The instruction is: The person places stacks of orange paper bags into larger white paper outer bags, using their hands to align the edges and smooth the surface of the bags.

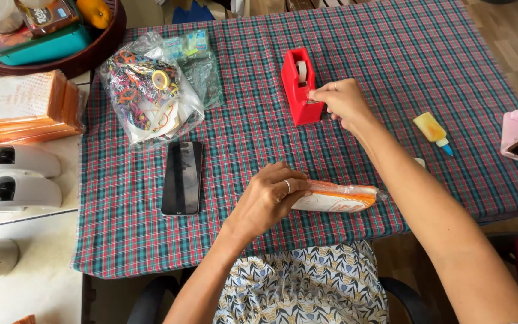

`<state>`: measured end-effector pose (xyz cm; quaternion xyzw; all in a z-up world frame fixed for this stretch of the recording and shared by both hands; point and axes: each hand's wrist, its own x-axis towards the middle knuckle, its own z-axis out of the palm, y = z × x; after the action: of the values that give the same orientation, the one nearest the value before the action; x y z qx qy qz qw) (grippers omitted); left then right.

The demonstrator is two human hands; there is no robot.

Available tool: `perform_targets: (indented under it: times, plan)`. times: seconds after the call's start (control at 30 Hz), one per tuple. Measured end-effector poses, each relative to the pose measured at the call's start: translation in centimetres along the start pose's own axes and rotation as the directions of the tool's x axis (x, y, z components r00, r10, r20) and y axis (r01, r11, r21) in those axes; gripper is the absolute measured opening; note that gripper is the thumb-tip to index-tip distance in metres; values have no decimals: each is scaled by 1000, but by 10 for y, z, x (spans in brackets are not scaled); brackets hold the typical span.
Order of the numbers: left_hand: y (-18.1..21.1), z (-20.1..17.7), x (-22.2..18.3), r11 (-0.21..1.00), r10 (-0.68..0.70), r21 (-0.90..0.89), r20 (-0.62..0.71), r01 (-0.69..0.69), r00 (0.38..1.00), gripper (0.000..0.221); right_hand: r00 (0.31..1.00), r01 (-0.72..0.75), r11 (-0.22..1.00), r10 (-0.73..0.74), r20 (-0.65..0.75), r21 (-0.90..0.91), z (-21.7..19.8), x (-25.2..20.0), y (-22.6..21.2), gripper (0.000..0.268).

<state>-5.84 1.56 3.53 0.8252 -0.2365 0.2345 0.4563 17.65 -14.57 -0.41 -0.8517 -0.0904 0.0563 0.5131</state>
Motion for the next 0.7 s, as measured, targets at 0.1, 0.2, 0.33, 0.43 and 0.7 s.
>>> perform_targets:
  times: [0.1, 0.2, 0.33, 0.43, 0.7]
  plan:
    - [2, 3, -3, 1000, -7, 29, -23, 8, 1000, 6, 991, -134, 975, 135, 7, 176, 1, 7, -2, 19]
    - [-2, 7, -6, 1000, -11, 26, -23, 12, 1000, 8, 981, -186, 942, 196, -10, 278, -2, -11, -31, 24]
    - [-3, 10, -4, 999, -29, 30, -36, 30, 999, 8, 996, -89, 959, 87, 19, 268, -8, -38, -39, 17]
    - [-1, 9, -1, 999, -40, 11, -45, 41, 998, 7, 997, -71, 948, 60, 45, 311, -6, -47, -22, 18]
    - [1, 7, -1, 999, -48, 9, -44, 49, 998, 8, 986, -160, 892, 127, 104, 422, -4, -49, 4, 22]
